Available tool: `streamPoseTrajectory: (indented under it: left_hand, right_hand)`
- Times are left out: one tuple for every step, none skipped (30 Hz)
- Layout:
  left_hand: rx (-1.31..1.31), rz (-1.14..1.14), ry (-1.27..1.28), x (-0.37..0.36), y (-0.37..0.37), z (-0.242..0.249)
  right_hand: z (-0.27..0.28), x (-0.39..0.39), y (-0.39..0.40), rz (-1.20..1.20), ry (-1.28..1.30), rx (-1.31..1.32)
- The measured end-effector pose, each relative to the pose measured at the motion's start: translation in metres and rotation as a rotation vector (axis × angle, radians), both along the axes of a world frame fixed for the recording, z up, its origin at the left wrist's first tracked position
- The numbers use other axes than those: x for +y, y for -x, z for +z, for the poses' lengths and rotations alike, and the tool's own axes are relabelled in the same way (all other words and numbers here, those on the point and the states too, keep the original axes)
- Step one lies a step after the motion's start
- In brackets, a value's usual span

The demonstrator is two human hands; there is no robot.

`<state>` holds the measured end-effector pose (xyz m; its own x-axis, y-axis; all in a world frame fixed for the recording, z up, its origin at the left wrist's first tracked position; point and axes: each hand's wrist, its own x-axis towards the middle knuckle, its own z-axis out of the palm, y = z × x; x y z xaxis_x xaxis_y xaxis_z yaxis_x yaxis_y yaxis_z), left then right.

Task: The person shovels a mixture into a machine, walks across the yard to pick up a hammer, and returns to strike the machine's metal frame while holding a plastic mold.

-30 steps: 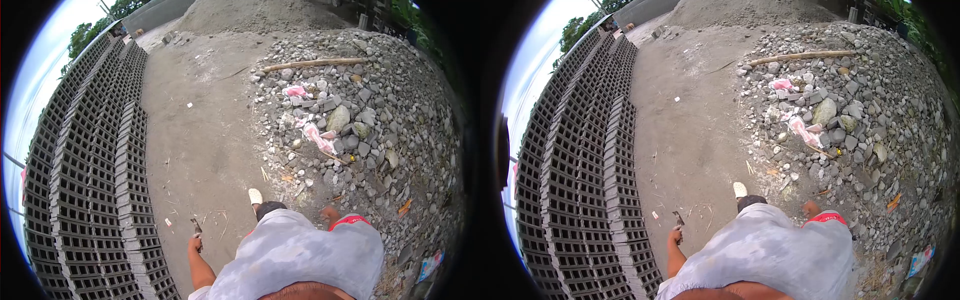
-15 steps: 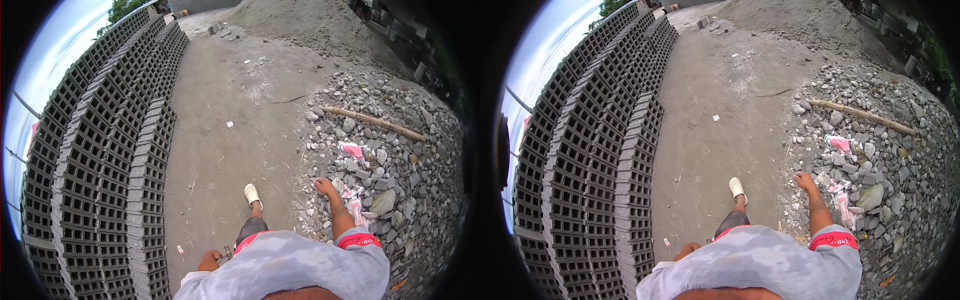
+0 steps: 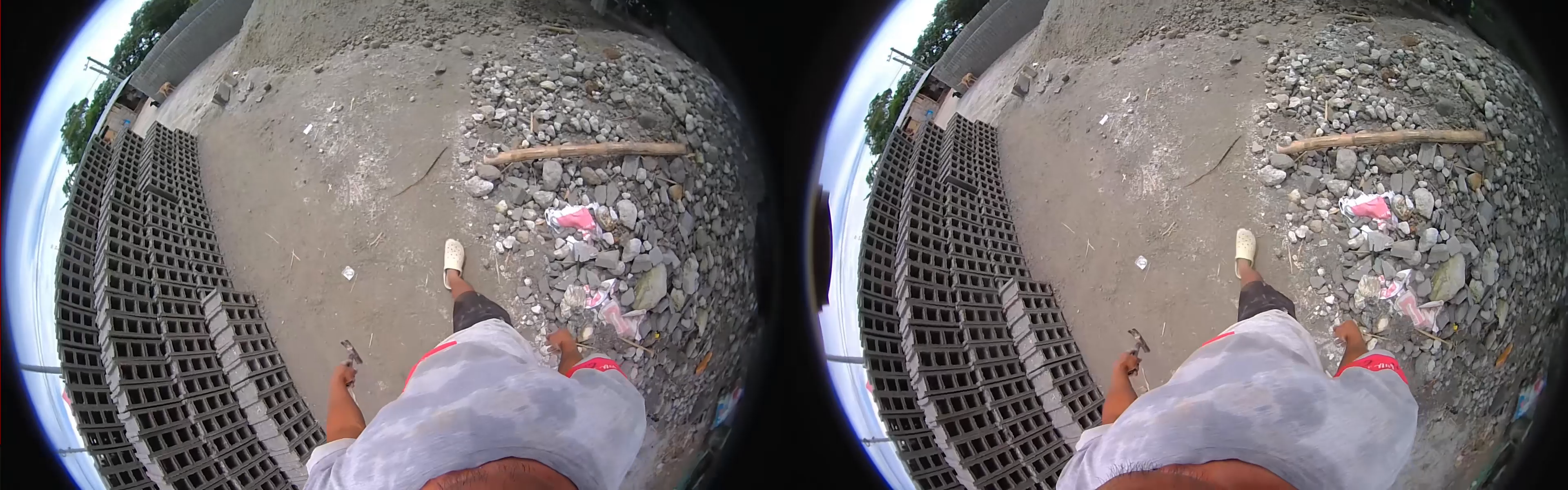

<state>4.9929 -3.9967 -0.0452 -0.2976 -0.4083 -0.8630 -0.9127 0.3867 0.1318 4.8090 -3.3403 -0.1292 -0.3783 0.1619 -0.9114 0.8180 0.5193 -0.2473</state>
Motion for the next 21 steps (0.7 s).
streamPoseTrajectory:
  left_hand:
    - [0.0,-0.017,0.0,-0.019,0.04,-0.001]
    - [0.022,0.047,0.029,-0.039,0.081,0.0]
    - [0.04,0.116,0.06,-0.054,0.118,0.005]
    - [0.063,0.109,0.065,-0.065,0.169,0.011]
    - [0.068,0.074,0.074,-0.073,0.207,0.016]
    - [0.061,0.045,0.084,-0.081,0.235,0.024]
    - [0.063,0.053,0.093,-0.09,0.273,0.031]
    - [0.031,-0.008,0.02,-0.098,0.314,0.038]
    - [0.003,-0.052,-0.055,-0.103,0.351,0.043]
    - [0.001,-0.114,-0.108,-0.108,0.385,0.046]
    - [0.011,-0.16,-0.157,-0.114,0.419,0.047]
    - [-0.023,-0.184,-0.167,-0.116,0.454,0.046]
    - [-0.058,-0.211,-0.179,-0.118,0.488,0.042]
    - [-0.03,-0.143,-0.171,-0.121,0.521,0.037]
    - [-0.034,-0.192,-0.204,-0.124,0.556,0.031]
    - [-0.043,-0.257,-0.238,-0.129,0.591,0.023]
    - [-0.029,-0.232,-0.234,-0.136,0.625,0.006]
    - [-0.085,-0.342,-0.239,-0.145,0.659,-0.017]
    - [-0.146,-0.459,-0.246,-0.156,0.693,-0.03]
    - [-0.148,-0.452,-0.255,-0.153,0.72,-0.024]
    - [-0.155,-0.504,-0.152,-0.162,0.759,-0.007]
  right_hand:
    - [-0.005,-0.011,0.02,0.013,0.004,-0.045]
    - [-0.009,-0.023,0.049,0.031,0.013,-0.086]
    - [-0.011,-0.036,0.078,0.024,0.019,-0.087]
    - [-0.009,-0.054,0.126,0.111,-0.063,0.009]
    - [-0.004,-0.069,0.163,0.201,-0.148,0.089]
    - [0.002,-0.085,0.193,0.298,-0.23,0.159]
    - [0.012,-0.101,0.24,-0.028,-0.032,0.052]
    - [0.008,-0.111,0.278,-0.009,-0.024,0.056]
    - [0.005,-0.121,0.324,0.083,-0.108,0.192]
    - [0.001,-0.134,0.379,0.193,-0.184,0.343]
    - [0.024,-0.15,0.428,0.015,0.196,0.314]
    - [0.032,-0.166,0.479,0.082,0.207,0.444]
    - [0.028,-0.174,0.524,0.144,0.227,0.573]
    - [-0.006,-0.172,0.575,0.193,0.267,0.668]
    - [0.009,-0.19,0.614,0.23,0.222,0.78]
    - [0.015,-0.202,0.653,0.145,0.266,0.692]
    - [0.034,-0.213,0.685,0.244,0.157,0.643]
    - [0.038,-0.227,0.714,0.159,0.221,0.657]
    - [0.031,-0.229,0.73,0.066,0.283,0.665]
    - [0.017,-0.214,0.74,0.09,0.246,0.616]
    - [0.0,-0.214,0.759,0.102,0.225,0.586]
